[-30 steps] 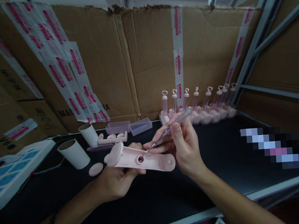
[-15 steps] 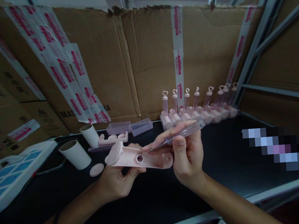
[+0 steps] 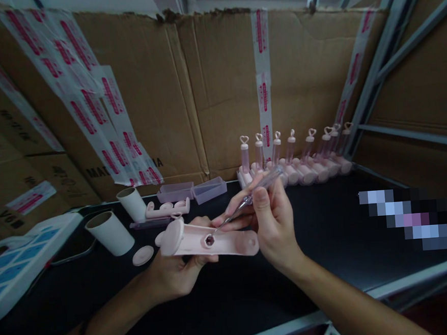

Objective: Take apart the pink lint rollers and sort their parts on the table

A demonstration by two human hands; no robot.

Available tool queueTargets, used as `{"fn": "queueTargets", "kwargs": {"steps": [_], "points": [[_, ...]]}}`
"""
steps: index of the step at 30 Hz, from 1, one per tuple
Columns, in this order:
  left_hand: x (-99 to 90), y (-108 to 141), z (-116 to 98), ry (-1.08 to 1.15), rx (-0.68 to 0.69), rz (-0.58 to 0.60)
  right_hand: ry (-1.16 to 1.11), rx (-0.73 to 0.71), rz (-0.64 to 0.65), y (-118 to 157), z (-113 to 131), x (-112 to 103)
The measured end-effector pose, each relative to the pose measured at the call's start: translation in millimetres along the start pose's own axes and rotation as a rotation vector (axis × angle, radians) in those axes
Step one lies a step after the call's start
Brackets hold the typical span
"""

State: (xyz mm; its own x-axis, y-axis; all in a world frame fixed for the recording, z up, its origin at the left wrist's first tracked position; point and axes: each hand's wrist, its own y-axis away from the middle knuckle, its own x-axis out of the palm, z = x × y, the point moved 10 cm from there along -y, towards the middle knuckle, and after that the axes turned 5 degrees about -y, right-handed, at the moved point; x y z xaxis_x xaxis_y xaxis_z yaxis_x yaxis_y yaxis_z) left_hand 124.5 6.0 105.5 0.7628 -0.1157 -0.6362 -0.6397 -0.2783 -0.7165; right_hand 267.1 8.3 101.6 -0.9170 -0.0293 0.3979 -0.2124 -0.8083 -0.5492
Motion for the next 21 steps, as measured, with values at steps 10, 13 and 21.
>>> {"fn": "queueTargets", "kwargs": {"steps": [10,13,21], "points": [[0.4,1.3,1.1,-0.02,-0.065,-0.007,-0.045,-0.109,0.026,5.2,12.6,3.5],[-1.3,-2.3,-1.0,0.01,-0.056,-0.006,-0.041,-0.128,0.026,4.1,14.1,3.6],[1.1,-0.1,1.5,0.03,-0.081,0.061,0.001,-0.073,0.032,2.4,8.4,3.4]]}}
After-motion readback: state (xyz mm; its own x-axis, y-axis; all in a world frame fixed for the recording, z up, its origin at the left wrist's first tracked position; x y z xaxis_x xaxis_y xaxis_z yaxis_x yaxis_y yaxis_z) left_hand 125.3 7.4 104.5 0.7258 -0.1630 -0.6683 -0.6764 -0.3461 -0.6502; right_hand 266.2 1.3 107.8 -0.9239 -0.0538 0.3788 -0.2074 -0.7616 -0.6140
